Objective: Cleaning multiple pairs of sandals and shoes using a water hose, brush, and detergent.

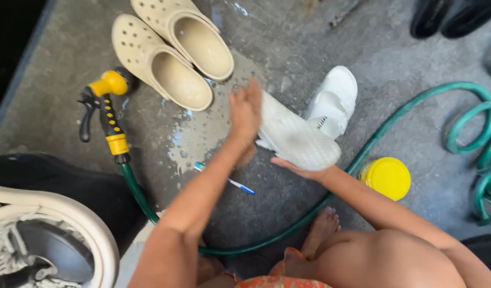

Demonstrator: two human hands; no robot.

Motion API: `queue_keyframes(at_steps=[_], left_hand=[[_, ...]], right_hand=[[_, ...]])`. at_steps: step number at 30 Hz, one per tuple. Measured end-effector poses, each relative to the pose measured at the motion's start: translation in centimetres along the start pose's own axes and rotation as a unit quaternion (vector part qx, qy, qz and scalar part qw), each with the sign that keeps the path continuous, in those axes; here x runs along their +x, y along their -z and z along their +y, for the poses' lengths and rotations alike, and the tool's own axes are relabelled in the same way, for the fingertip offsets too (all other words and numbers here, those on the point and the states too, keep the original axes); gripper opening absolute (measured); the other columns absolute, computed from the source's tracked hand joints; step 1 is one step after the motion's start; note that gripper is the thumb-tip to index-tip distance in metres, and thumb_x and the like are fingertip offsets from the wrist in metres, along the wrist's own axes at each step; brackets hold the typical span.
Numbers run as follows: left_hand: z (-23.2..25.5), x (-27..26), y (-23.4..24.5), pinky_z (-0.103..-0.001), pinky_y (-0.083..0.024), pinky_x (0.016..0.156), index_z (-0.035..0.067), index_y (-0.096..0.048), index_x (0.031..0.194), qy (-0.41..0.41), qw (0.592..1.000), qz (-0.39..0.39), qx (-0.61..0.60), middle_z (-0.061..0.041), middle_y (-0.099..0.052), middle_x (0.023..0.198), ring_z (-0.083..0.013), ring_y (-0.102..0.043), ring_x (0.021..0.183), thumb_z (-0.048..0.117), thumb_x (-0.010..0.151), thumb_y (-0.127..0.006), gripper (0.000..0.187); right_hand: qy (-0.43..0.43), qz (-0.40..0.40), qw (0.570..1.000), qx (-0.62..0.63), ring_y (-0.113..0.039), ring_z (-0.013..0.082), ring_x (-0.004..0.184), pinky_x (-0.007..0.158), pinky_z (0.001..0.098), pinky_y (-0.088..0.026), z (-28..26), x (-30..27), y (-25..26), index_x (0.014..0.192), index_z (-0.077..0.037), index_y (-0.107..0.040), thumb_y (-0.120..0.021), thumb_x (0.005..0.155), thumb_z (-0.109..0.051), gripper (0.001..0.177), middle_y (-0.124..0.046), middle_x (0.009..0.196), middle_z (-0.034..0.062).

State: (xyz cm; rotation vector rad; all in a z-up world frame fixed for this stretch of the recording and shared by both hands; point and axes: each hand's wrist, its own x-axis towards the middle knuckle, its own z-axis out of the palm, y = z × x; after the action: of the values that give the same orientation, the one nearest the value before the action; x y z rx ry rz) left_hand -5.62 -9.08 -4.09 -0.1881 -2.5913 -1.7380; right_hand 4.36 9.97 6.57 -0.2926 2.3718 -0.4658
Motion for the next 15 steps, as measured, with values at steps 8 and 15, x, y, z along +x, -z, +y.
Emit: queue_keyframes(at_steps=[8,15], left_hand=[[4.9,1.7,1.3,-0.049,-0.049,0.098,0.002,-0.069,0.119,0.087,0.982,-0.160,0.049,-0.022,-0.069,0.111,-0.0395,-0.063,0.103,0.015,0.110,-0.046,0.028],[13.1,-0.6,1.4,-0.050,-0.046,0.104,-0.003,-0.059,0.126,-0.220,0.961,-0.165,-0.030,-0.027,-0.067,0.123,-0.0406,-0.060,0.118,0.004,0.090,-0.049,0.038]], right_hand=[[-0.083,0.021,0.992,0.088,-0.063,0.0225,0.124,0.110,0.0362,-0.048,0.6,-0.5,-0.3,0.131,-0.024,-0.067,-0.062,0.089,-0.061,0.055,-0.070,0.131,-0.0011],[0.174,0.211,0.961,0.035,-0.053,0.0379,0.129,0.109,0.0486,-0.038,4.3,0.4,-2.4,0.141,-0.004,-0.058,-0.064,0.087,-0.051,0.072,-0.058,0.142,0.0174]])
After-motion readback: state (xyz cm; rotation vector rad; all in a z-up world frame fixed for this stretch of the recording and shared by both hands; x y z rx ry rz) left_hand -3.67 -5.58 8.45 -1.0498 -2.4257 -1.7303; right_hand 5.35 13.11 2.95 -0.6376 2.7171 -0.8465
